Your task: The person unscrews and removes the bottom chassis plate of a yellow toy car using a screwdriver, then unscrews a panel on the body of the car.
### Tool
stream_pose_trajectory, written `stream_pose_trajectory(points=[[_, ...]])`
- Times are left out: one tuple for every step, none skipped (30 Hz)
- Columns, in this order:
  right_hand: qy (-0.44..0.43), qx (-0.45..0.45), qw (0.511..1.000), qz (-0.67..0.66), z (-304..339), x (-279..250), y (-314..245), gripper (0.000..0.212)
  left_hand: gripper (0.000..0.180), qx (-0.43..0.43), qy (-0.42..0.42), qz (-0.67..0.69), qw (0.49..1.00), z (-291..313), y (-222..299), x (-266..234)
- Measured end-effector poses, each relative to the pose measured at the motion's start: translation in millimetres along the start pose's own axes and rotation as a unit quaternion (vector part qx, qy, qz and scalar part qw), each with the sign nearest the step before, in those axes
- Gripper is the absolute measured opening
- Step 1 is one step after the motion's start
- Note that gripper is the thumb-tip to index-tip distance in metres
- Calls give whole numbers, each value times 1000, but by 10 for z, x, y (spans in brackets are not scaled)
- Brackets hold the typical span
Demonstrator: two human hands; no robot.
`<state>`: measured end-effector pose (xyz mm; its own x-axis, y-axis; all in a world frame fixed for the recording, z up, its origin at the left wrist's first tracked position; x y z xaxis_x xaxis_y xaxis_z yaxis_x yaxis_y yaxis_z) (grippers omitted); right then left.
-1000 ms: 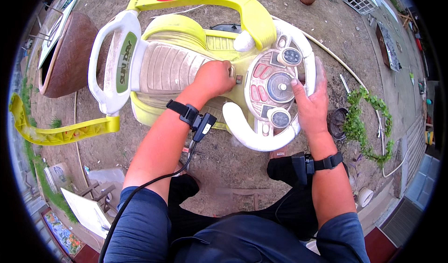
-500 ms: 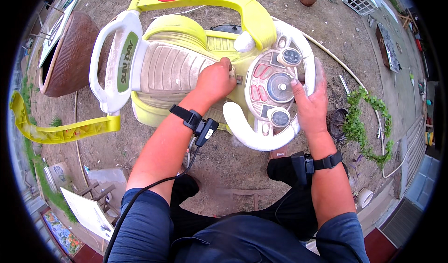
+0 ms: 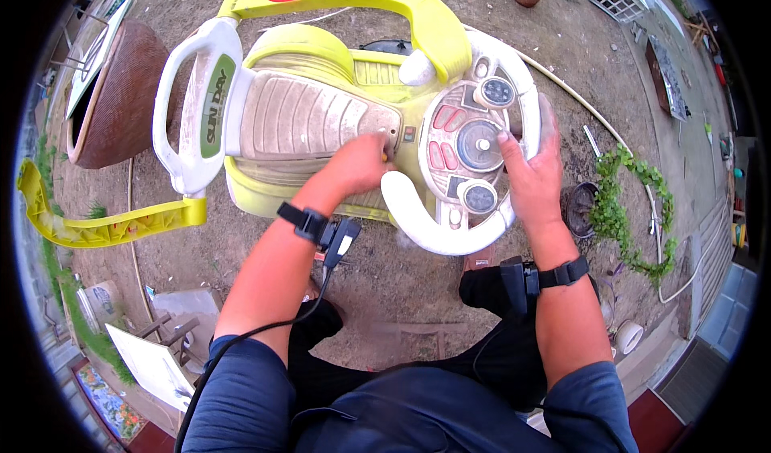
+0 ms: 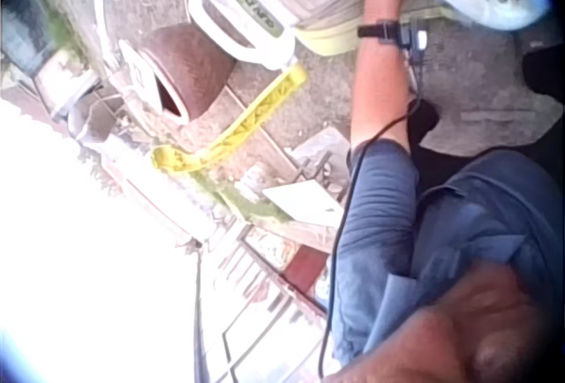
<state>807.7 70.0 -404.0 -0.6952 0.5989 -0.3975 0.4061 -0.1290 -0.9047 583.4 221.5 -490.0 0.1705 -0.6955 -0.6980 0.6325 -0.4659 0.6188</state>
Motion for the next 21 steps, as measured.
stream_pose_trajectory(points=[[0,-2,1000,-5,9,1,-6,78,32,9,-28,-1,1000,95,-32,94],[3,8,1000,-9,16,-3,3,78,33,7,-29,27,999,183,-88,223],[3,16,1000,-16,15,5,-7,79,34,2,-27,54,998,289,-182,385],[2,23,1000,-21,17,15,-16,79,34,-2,-24,83,996,362,-298,549],[-3,26,999,-21,20,40,-35,79,36,-55,-42,92,993,420,-474,712],[-2,32,999,-16,29,27,-34,79,35,-90,27,113,989,478,-444,687],[-1,38,999,-12,41,14,-28,79,35,-125,96,133,978,545,-407,673],[3,37,999,-5,58,2,-4,79,34,-159,165,153,961,609,-372,654],[4,34,999,1,78,10,14,79,37,-151,212,74,963,676,-312,597],[6,31,999,6,101,14,17,79,38,-131,242,39,961,696,-267,567],[6,41,999,2,128,7,13,79,40,-112,270,3,956,694,-228,537],[4,47,999,-6,143,10,-5,78,43,-93,302,-35,948,693,-200,491],[3,53,999,-13,157,18,-19,78,46,-97,268,-91,954,670,-192,465],[7,42,999,-8,167,27,-37,78,47,-84,268,-102,954,659,-187,419],[10,32,999,-3,196,27,-13,78,49,-72,267,-113,954,642,-171,404],[14,22,1000,3,222,30,6,77,50,-60,266,-124,954,622,-157,386],[12,20,1000,2,246,32,16,77,54,-35,257,-122,958,594,-141,367],[12,20,1000,1,267,27,41,76,58,-8,246,-121,962,546,-104,331],[12,21,1000,2,288,29,32,76,62,19,233,-118,965,511,-71,274],[12,31,999,13,317,29,33,75,66,43,209,-140,967,469,-40,227],[11,41,999,23,333,31,12,75,70,66,186,-162,967,425,-8,155]])
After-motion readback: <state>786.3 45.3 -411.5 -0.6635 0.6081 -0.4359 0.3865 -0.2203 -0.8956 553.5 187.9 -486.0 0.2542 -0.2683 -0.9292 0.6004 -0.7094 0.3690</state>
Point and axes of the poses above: each hand's wrist, its own z-axis away from the middle knuckle, its own x-axis out of the palm, y = z × x, the point moved 3 cm from there along -z, towards the middle knuckle, and after that the axes turned 2 degrees about x, right-handed, at the moved point
